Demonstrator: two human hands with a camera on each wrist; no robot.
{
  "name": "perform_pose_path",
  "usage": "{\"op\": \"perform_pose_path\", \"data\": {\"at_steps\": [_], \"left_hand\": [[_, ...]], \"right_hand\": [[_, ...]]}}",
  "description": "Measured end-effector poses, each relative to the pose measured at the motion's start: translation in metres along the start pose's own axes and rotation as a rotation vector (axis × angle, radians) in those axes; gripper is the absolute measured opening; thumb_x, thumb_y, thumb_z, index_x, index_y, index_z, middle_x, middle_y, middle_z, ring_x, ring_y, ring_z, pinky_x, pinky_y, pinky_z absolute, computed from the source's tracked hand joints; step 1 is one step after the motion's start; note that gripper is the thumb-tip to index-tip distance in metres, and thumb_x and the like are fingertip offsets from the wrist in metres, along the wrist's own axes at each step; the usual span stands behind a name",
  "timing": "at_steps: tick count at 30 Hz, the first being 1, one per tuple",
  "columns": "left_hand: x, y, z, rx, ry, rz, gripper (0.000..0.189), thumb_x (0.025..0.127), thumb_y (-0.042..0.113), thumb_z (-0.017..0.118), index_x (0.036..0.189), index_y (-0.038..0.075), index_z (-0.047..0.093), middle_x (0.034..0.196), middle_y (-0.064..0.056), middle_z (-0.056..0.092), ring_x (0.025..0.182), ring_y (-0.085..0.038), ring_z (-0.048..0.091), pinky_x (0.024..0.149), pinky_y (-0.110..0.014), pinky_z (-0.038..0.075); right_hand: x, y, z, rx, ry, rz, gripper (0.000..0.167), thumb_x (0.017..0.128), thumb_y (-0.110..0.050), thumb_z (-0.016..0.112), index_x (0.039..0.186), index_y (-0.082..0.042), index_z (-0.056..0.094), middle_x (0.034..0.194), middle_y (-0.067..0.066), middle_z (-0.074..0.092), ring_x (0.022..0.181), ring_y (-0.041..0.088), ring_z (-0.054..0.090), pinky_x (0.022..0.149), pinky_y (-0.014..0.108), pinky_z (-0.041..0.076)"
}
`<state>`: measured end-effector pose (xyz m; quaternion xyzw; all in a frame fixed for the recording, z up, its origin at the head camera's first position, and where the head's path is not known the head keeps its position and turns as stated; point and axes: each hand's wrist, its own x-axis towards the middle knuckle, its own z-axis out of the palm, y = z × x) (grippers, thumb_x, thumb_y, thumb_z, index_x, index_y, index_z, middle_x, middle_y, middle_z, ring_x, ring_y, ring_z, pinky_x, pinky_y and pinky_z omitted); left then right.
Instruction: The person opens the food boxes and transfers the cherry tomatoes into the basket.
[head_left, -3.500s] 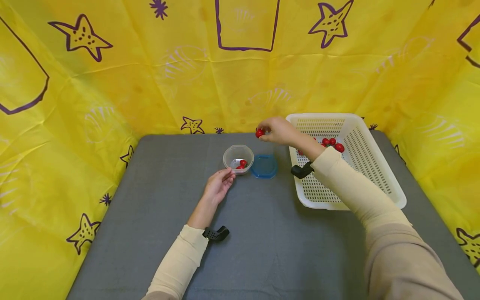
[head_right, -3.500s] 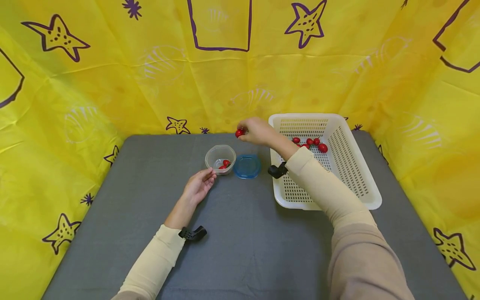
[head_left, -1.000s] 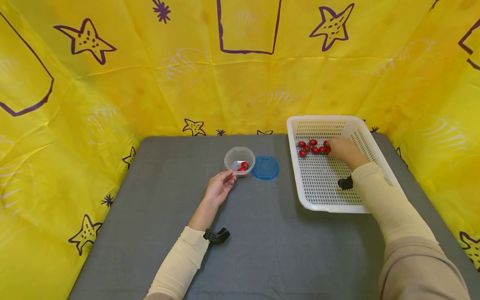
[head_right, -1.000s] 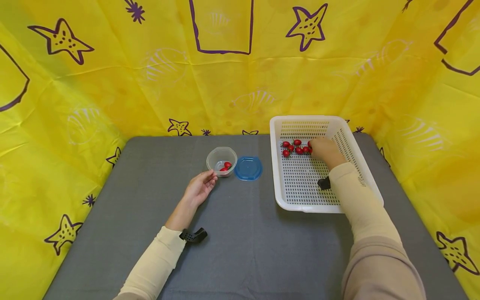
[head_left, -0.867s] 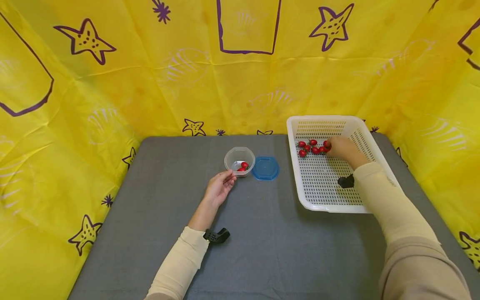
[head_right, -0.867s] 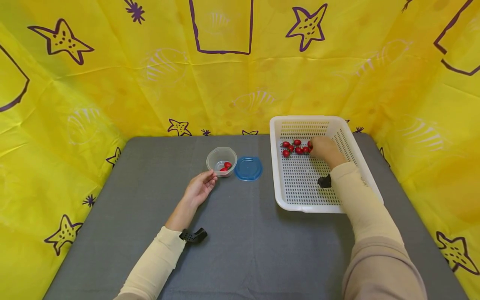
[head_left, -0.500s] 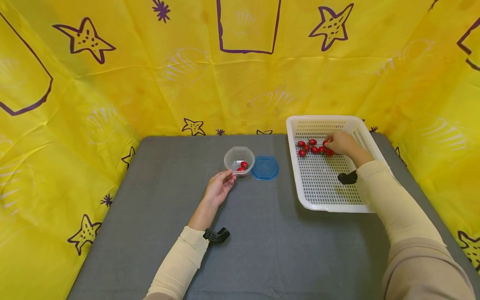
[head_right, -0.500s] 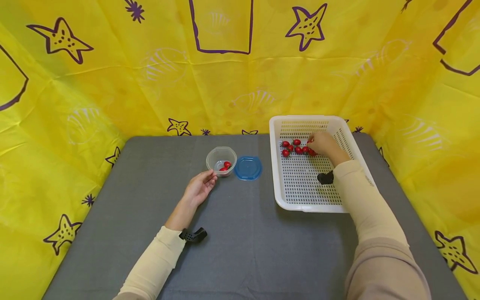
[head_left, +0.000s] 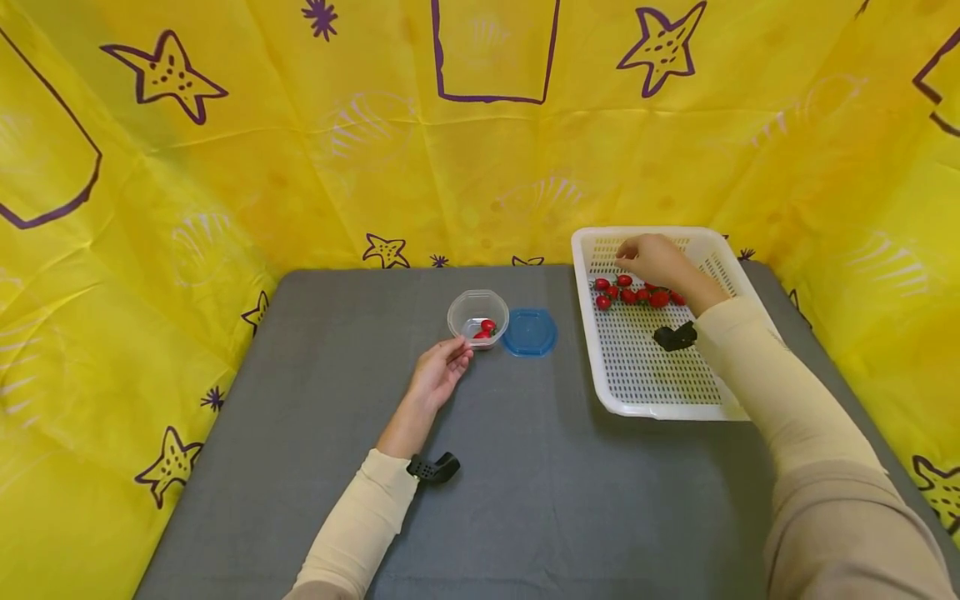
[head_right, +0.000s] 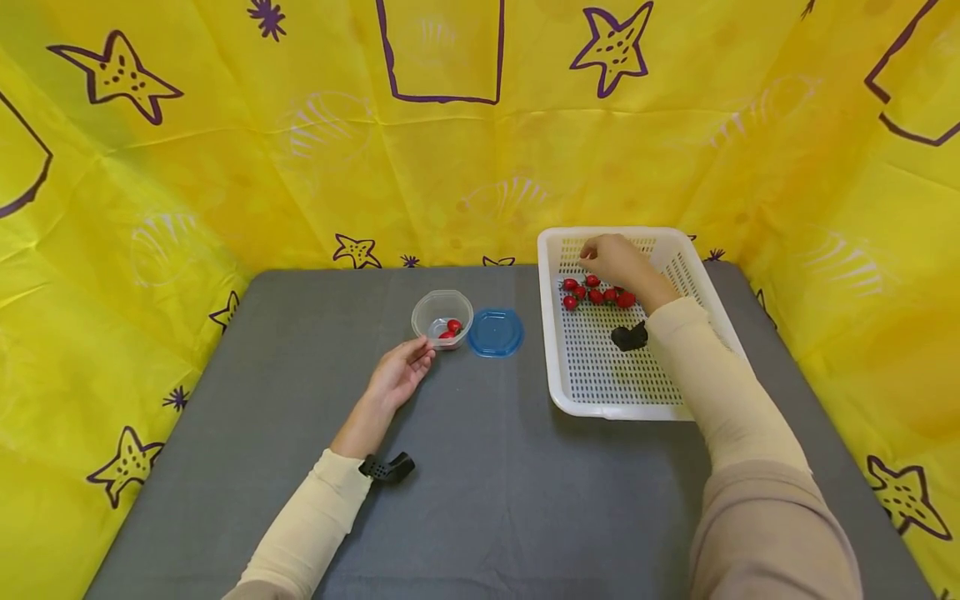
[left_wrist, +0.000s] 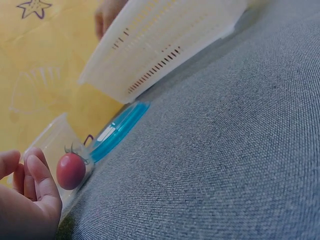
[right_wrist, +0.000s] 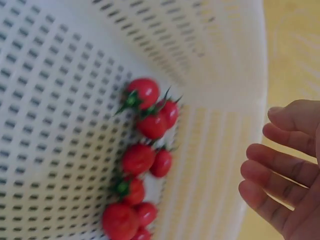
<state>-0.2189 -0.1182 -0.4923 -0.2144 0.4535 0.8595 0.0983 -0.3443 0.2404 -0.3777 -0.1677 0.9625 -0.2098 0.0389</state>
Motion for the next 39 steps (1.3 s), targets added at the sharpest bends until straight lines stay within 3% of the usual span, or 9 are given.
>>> {"op": "perform_pose_path", "data": {"at_steps": [6,12,18,30,39], "left_hand": [[0.001,0.000,0.001,0.003,0.005,-0.004,0.014,0.096,0.009,0.059,0.082,0.009,0.063,0.074,0.000,0.068,0.067,-0.009,0.064,0.065,-0.017,0.052],[0.002,-0.001,0.001,0.003,-0.008,-0.003,0.015,0.096,0.009,0.059,0.082,0.010,0.062,0.072,0.001,0.068,0.066,-0.008,0.063,0.063,-0.016,0.052],[0.002,-0.001,0.001,-0.005,-0.019,-0.008,0.015,0.097,0.010,0.058,0.082,0.009,0.062,0.072,0.001,0.068,0.065,-0.009,0.064,0.063,-0.016,0.052],[0.002,-0.001,0.001,0.015,-0.025,0.010,0.018,0.097,0.010,0.057,0.080,0.010,0.063,0.072,0.002,0.068,0.066,-0.008,0.064,0.064,-0.016,0.052],[0.002,0.000,0.002,-0.005,-0.036,0.009,0.020,0.097,0.007,0.056,0.079,0.010,0.063,0.071,0.002,0.068,0.065,-0.008,0.064,0.062,-0.016,0.051]], "right_hand": [[0.014,-0.022,0.004,0.000,0.018,-0.082,0.029,0.093,-0.017,0.056,0.107,0.006,0.066,0.098,0.025,0.068,0.086,0.036,0.061,0.083,0.049,0.049],[0.025,-0.056,0.006,0.046,-0.059,-0.081,0.029,0.096,-0.017,0.058,0.114,0.005,0.065,0.108,0.026,0.068,0.092,0.036,0.064,0.083,0.049,0.052],[0.034,-0.085,0.013,0.035,-0.104,-0.137,0.030,0.094,-0.017,0.061,0.114,0.005,0.065,0.110,0.025,0.069,0.099,0.037,0.064,0.089,0.049,0.051],[0.050,-0.122,0.021,-0.045,-0.217,-0.238,0.028,0.089,-0.017,0.066,0.108,0.004,0.068,0.107,0.023,0.069,0.103,0.037,0.063,0.094,0.048,0.049],[0.054,-0.144,0.036,-0.084,-0.257,-0.301,0.026,0.086,-0.013,0.068,0.106,0.004,0.069,0.104,0.021,0.071,0.100,0.034,0.064,0.093,0.045,0.050]]}}
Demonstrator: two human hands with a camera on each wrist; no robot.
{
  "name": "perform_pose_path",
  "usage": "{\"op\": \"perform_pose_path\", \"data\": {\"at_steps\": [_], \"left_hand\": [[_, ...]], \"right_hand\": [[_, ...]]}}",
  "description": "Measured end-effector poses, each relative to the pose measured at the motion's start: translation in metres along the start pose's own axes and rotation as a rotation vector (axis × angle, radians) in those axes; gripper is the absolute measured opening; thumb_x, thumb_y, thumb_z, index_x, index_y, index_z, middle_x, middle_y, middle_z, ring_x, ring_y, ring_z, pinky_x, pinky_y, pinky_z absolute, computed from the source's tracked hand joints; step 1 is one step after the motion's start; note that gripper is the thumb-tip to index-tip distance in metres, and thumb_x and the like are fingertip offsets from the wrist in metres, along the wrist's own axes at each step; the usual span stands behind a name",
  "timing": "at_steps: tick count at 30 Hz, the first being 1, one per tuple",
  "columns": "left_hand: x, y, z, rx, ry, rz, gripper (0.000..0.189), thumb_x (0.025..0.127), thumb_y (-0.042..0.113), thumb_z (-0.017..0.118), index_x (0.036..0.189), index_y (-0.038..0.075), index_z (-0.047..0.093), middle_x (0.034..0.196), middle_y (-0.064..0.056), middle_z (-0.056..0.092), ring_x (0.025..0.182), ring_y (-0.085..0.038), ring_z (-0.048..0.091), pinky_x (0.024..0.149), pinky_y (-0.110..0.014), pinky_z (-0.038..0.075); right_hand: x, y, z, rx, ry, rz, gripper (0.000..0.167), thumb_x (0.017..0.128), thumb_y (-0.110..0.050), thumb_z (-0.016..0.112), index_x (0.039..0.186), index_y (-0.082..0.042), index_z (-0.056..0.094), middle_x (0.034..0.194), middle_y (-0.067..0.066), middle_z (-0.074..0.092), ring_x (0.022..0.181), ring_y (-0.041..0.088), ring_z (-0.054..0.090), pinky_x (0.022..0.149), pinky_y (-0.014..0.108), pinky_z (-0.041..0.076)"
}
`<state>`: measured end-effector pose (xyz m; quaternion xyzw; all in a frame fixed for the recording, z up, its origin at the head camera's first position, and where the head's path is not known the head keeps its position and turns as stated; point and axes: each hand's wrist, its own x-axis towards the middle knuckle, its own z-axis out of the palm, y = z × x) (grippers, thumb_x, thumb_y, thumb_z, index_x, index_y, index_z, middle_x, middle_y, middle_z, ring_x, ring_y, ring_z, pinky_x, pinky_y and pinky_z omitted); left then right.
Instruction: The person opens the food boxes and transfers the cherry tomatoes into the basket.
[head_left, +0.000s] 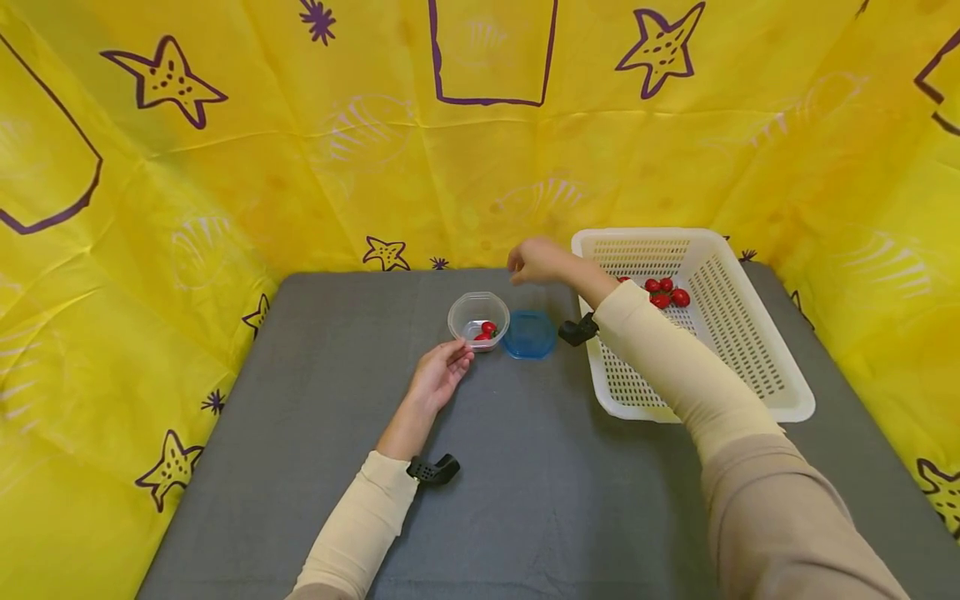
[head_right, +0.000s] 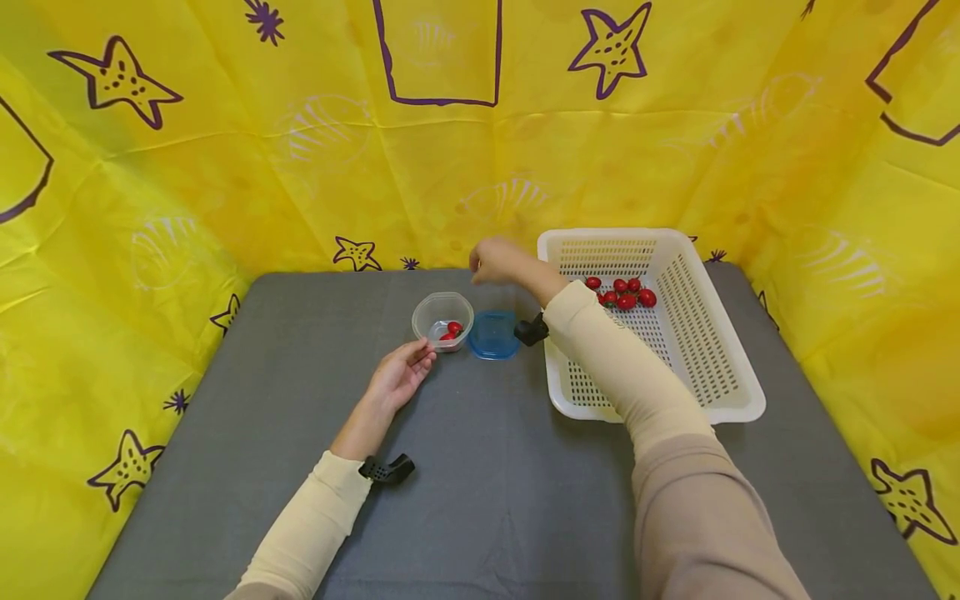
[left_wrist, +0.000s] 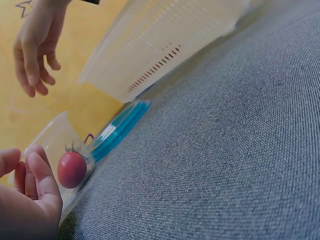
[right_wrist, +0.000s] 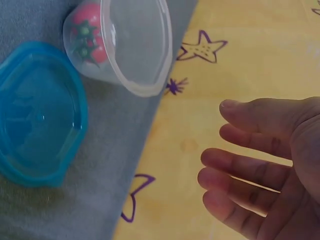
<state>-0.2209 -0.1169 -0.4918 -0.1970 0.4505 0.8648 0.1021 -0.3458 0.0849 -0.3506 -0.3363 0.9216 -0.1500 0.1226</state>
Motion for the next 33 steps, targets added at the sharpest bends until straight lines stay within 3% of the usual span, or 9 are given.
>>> {"op": "perform_pose_path", "data": {"at_steps": [14,23,29,33], "left_hand": [[-0.001,0.001,0.001,-0.016,-0.002,-0.019,0.021,0.097,0.009,0.057,0.078,0.011,0.064,0.071,0.001,0.069,0.064,-0.008,0.064,0.062,-0.016,0.051],[-0.002,0.004,0.002,-0.026,-0.006,-0.038,0.018,0.098,0.011,0.058,0.081,0.010,0.065,0.074,0.000,0.069,0.068,-0.009,0.063,0.065,-0.016,0.052],[-0.002,0.003,0.001,-0.049,-0.019,-0.031,0.020,0.098,0.009,0.057,0.080,0.010,0.065,0.073,0.000,0.068,0.068,-0.009,0.063,0.066,-0.017,0.052],[-0.001,0.001,0.000,-0.044,-0.014,-0.031,0.020,0.098,0.009,0.057,0.080,0.009,0.064,0.072,0.000,0.068,0.067,-0.009,0.063,0.064,-0.016,0.052]], "right_hand": [[0.018,-0.018,0.028,0.004,-0.094,-0.026,0.027,0.085,-0.010,0.070,0.109,0.002,0.069,0.107,0.018,0.071,0.102,0.031,0.064,0.093,0.041,0.052],[0.026,-0.031,0.033,0.057,-0.121,0.001,0.028,0.088,-0.011,0.069,0.114,0.000,0.068,0.111,0.016,0.069,0.101,0.029,0.063,0.090,0.039,0.054],[0.032,-0.036,0.052,-0.017,-0.166,0.011,0.031,0.088,-0.011,0.066,0.118,-0.002,0.068,0.118,0.013,0.068,0.106,0.028,0.060,0.093,0.037,0.052],[0.033,-0.037,0.066,-0.071,-0.188,0.024,0.030,0.086,-0.008,0.064,0.115,-0.004,0.069,0.114,0.011,0.068,0.101,0.027,0.058,0.090,0.036,0.052]]}}
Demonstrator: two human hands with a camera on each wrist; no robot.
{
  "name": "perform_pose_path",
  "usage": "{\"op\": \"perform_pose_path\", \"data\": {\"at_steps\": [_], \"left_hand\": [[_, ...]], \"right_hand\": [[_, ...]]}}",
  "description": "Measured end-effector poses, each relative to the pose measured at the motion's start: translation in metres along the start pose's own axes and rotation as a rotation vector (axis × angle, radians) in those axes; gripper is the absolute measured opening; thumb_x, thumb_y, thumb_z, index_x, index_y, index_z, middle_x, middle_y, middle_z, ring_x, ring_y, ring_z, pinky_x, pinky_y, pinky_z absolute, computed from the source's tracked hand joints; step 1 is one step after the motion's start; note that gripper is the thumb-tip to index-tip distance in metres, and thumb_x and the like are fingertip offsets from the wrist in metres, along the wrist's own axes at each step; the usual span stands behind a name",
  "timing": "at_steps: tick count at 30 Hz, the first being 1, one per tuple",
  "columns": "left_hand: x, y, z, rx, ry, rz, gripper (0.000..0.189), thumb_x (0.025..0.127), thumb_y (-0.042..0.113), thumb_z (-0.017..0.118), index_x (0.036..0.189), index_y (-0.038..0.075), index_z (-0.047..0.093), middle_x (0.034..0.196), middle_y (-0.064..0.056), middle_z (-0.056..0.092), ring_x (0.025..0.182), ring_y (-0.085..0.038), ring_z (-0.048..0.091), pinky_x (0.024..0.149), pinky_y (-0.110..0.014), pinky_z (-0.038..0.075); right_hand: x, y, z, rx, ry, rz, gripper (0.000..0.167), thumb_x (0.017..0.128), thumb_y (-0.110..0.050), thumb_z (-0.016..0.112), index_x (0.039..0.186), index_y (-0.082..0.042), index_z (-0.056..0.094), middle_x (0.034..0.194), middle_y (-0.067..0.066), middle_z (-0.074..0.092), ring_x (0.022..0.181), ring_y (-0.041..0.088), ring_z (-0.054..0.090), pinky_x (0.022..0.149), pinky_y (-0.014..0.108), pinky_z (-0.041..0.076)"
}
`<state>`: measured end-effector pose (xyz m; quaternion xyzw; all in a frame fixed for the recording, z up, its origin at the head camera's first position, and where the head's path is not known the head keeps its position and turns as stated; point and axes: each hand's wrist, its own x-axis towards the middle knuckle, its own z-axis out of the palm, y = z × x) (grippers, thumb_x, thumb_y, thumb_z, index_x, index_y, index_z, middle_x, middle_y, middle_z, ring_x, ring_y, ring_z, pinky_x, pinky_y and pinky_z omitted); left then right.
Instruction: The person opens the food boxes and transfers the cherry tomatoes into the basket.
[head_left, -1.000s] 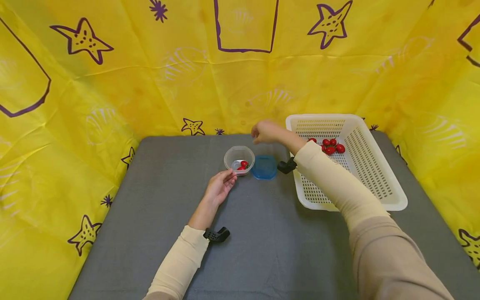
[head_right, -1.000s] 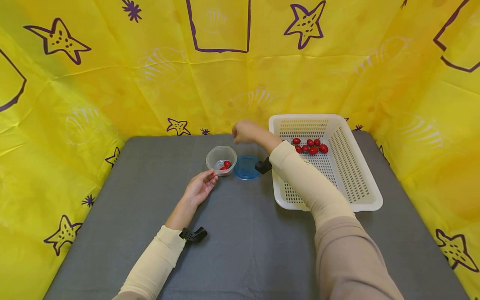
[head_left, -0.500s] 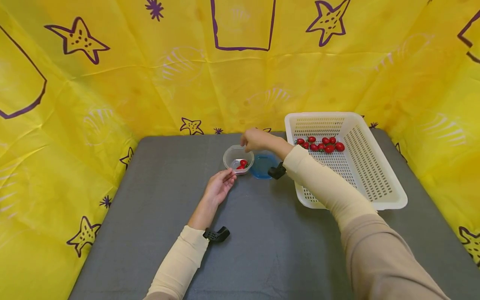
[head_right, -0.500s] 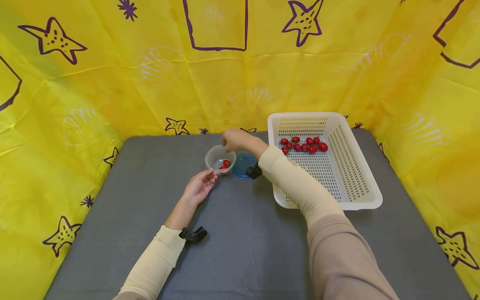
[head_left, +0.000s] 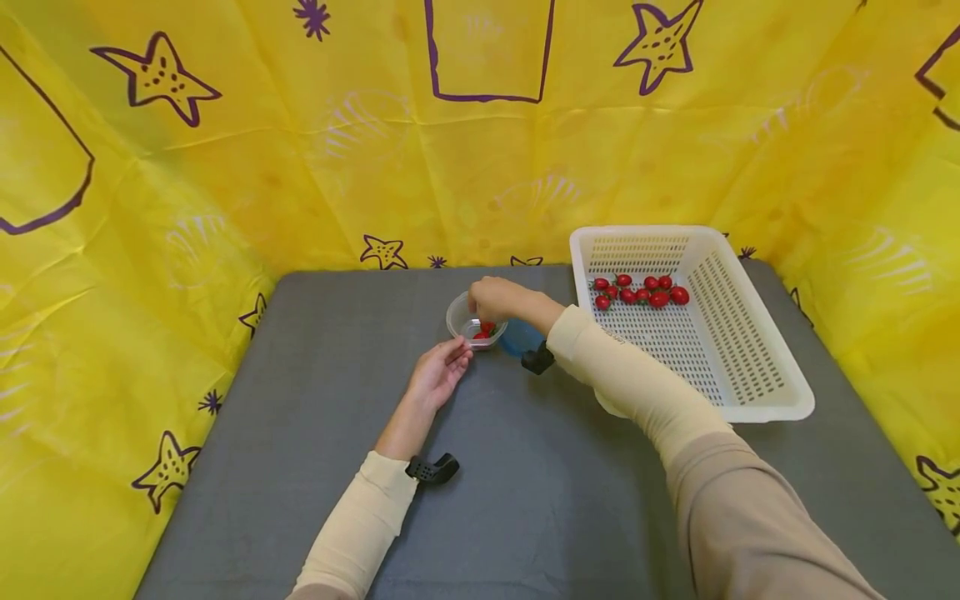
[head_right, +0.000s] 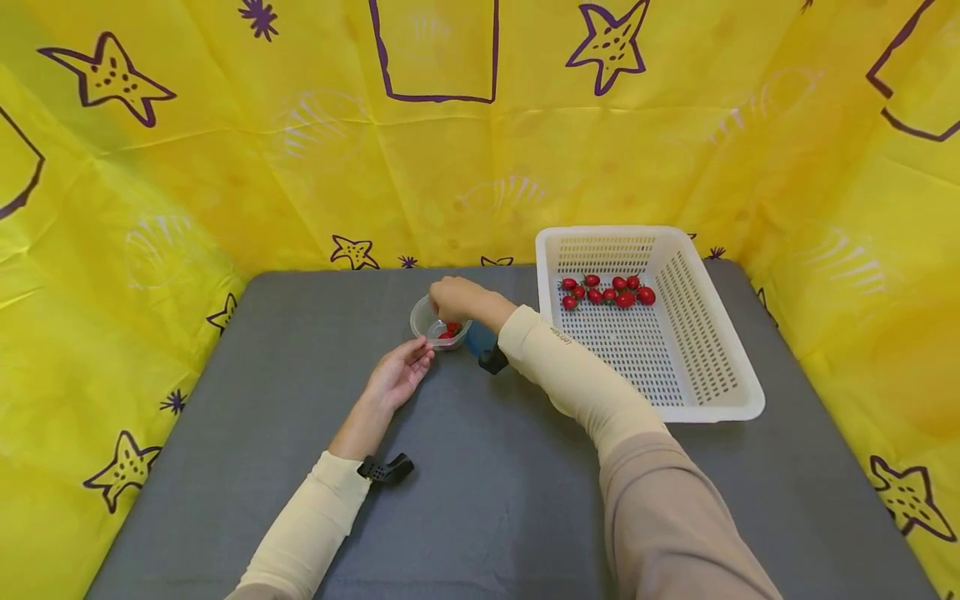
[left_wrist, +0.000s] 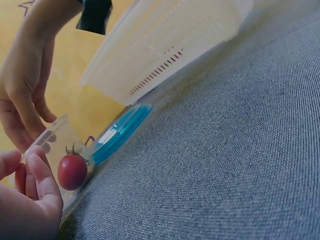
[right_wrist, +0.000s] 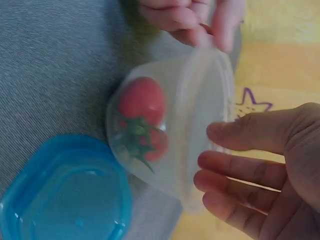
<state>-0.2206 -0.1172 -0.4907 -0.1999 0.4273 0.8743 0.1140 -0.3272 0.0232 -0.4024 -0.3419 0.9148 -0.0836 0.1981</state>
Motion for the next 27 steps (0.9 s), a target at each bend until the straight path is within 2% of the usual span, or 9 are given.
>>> {"op": "perform_pose_path", "data": {"at_steps": [5,12,15,22,27], "left_hand": [[0.001,-0.001,-0.001,-0.003,0.000,-0.002,0.018,0.097,0.009,0.057,0.081,0.009,0.064,0.073,0.000,0.068,0.066,-0.009,0.064,0.064,-0.016,0.052],[-0.001,0.000,-0.002,-0.004,-0.007,0.001,0.017,0.097,0.009,0.057,0.082,0.009,0.063,0.074,0.000,0.068,0.067,-0.008,0.064,0.064,-0.016,0.052],[-0.001,0.001,-0.002,-0.001,-0.013,0.002,0.018,0.098,0.009,0.056,0.081,0.010,0.063,0.073,0.001,0.068,0.067,-0.008,0.064,0.064,-0.016,0.052],[-0.001,0.001,-0.001,0.000,-0.013,0.001,0.021,0.098,0.007,0.055,0.079,0.010,0.063,0.071,0.001,0.068,0.065,-0.007,0.064,0.063,-0.015,0.052],[0.000,0.001,-0.002,0.006,-0.009,0.000,0.021,0.098,0.008,0.056,0.078,0.011,0.064,0.072,0.001,0.068,0.066,-0.007,0.064,0.064,-0.016,0.052]], "right_hand": [[0.002,-0.004,0.012,-0.068,0.003,-0.006,0.024,0.086,-0.006,0.065,0.110,-0.004,0.070,0.106,0.010,0.069,0.094,0.025,0.059,0.087,0.036,0.053],[0.005,-0.008,0.024,-0.203,0.039,-0.065,0.009,0.091,-0.008,0.063,0.095,-0.005,0.071,0.089,0.010,0.069,0.079,0.023,0.055,0.079,0.036,0.050],[0.008,-0.007,0.028,-0.246,0.052,-0.082,0.008,0.091,-0.006,0.062,0.094,-0.004,0.069,0.087,0.009,0.067,0.075,0.021,0.052,0.076,0.034,0.049],[0.010,-0.005,0.031,-0.208,0.061,-0.082,0.010,0.088,-0.001,0.060,0.090,-0.003,0.069,0.082,0.009,0.066,0.072,0.021,0.049,0.070,0.032,0.046],[0.012,-0.003,0.032,-0.175,0.059,-0.073,0.010,0.089,-0.002,0.061,0.094,-0.003,0.069,0.085,0.009,0.066,0.073,0.021,0.051,0.071,0.031,0.048]]}}
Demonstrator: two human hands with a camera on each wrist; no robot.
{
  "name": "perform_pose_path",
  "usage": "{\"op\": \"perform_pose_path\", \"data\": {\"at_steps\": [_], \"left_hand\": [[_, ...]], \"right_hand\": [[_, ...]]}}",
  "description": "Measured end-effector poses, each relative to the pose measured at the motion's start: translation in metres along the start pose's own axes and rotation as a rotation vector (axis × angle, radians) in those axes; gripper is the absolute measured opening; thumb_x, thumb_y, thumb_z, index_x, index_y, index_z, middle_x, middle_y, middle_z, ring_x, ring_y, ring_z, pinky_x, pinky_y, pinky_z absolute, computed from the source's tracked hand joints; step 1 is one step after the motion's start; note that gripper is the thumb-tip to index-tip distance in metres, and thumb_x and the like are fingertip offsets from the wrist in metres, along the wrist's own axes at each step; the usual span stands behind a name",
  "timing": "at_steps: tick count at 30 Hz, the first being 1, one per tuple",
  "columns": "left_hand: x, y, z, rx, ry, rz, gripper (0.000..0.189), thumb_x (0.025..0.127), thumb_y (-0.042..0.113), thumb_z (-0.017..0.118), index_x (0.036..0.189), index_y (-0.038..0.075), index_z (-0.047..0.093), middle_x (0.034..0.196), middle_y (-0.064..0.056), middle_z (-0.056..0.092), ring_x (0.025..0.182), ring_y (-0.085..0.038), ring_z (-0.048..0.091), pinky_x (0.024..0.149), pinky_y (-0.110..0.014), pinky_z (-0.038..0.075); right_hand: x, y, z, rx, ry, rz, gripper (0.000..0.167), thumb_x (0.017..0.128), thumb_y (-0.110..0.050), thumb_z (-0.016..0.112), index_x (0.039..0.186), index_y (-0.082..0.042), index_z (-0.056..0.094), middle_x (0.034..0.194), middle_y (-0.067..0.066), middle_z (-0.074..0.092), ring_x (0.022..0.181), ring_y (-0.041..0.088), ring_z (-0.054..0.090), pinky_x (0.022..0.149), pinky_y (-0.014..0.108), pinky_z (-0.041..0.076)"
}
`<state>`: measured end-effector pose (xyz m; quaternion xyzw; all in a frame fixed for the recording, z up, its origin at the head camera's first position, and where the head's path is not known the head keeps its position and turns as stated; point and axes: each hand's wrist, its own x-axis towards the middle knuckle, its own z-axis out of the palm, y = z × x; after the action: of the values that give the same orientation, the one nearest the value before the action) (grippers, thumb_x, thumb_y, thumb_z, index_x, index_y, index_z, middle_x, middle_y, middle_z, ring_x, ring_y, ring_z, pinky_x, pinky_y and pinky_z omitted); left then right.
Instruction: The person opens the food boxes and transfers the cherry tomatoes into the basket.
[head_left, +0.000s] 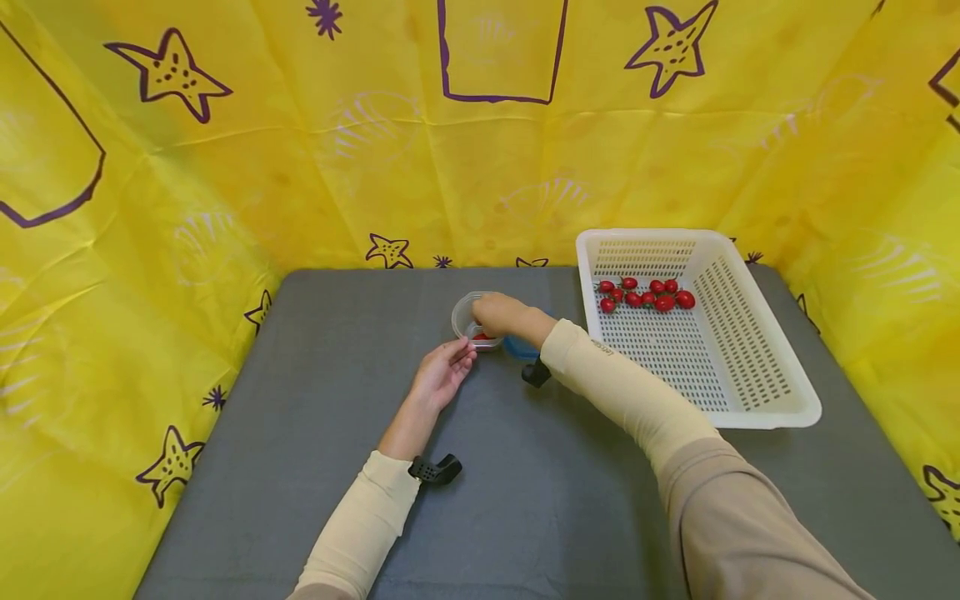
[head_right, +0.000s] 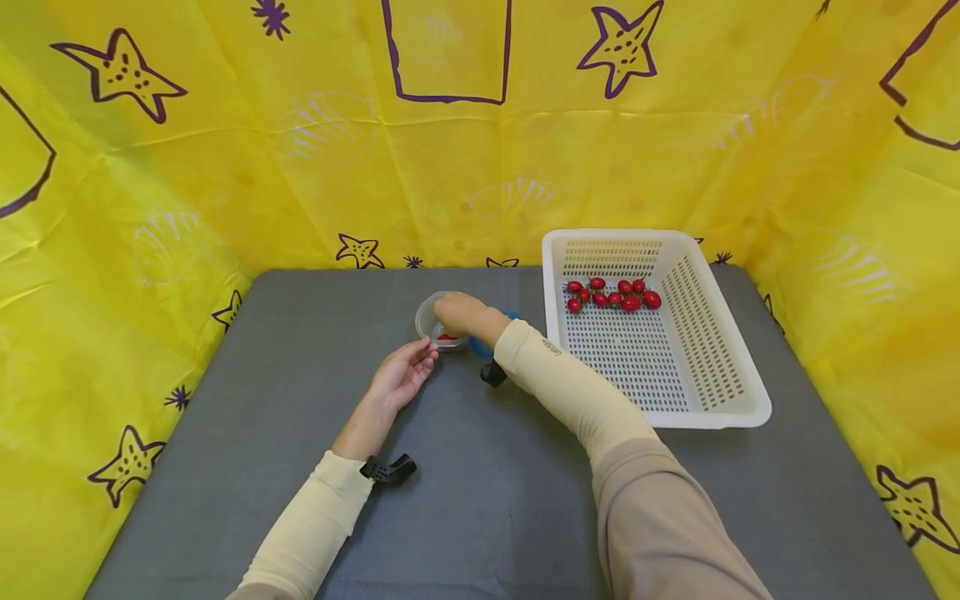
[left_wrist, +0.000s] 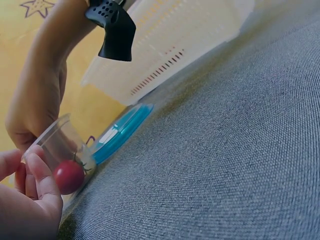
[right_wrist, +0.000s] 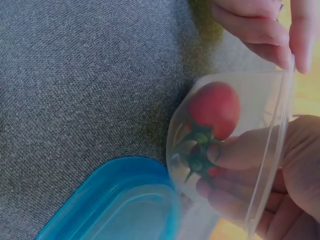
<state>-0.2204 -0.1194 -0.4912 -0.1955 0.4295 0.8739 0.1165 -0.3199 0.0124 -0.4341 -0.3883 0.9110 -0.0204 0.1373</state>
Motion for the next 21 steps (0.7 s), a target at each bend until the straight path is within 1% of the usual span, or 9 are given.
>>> {"op": "perform_pose_path", "data": {"at_steps": [5,12,17,21], "left_hand": [[-0.0003,0.0001,0.0005,-0.004,-0.004,0.000,0.021,0.098,0.008,0.056,0.079,0.010,0.064,0.071,0.001,0.068,0.065,-0.007,0.064,0.064,-0.016,0.052],[-0.0011,-0.0003,-0.0005,0.000,-0.012,0.000,0.020,0.098,0.008,0.055,0.080,0.010,0.064,0.071,0.002,0.069,0.065,-0.007,0.064,0.063,-0.015,0.052],[-0.0013,0.0001,-0.0018,0.003,-0.017,0.009,0.019,0.098,0.009,0.056,0.081,0.010,0.064,0.072,0.002,0.069,0.066,-0.007,0.064,0.063,-0.016,0.052],[-0.0014,0.0011,-0.0021,-0.002,0.001,0.001,0.018,0.097,0.010,0.057,0.081,0.010,0.065,0.073,0.001,0.069,0.066,-0.008,0.064,0.064,-0.016,0.052]], "right_hand": [[0.0016,0.0016,0.0023,0.031,0.002,0.006,0.011,0.087,-0.002,0.062,0.095,-0.002,0.069,0.087,0.010,0.068,0.076,0.022,0.052,0.074,0.032,0.049],[0.0021,0.0027,0.0031,0.076,-0.004,0.013,0.017,0.086,0.000,0.062,0.100,-0.001,0.071,0.091,0.012,0.070,0.079,0.023,0.055,0.076,0.033,0.052],[0.0021,0.0027,0.0010,0.076,-0.003,0.010,0.016,0.085,-0.001,0.061,0.098,-0.002,0.071,0.090,0.011,0.068,0.078,0.023,0.055,0.075,0.033,0.050],[0.0017,0.0033,-0.0025,0.099,0.013,0.006,0.015,0.084,-0.003,0.064,0.096,-0.002,0.071,0.087,0.010,0.068,0.078,0.024,0.055,0.074,0.033,0.050]]}}
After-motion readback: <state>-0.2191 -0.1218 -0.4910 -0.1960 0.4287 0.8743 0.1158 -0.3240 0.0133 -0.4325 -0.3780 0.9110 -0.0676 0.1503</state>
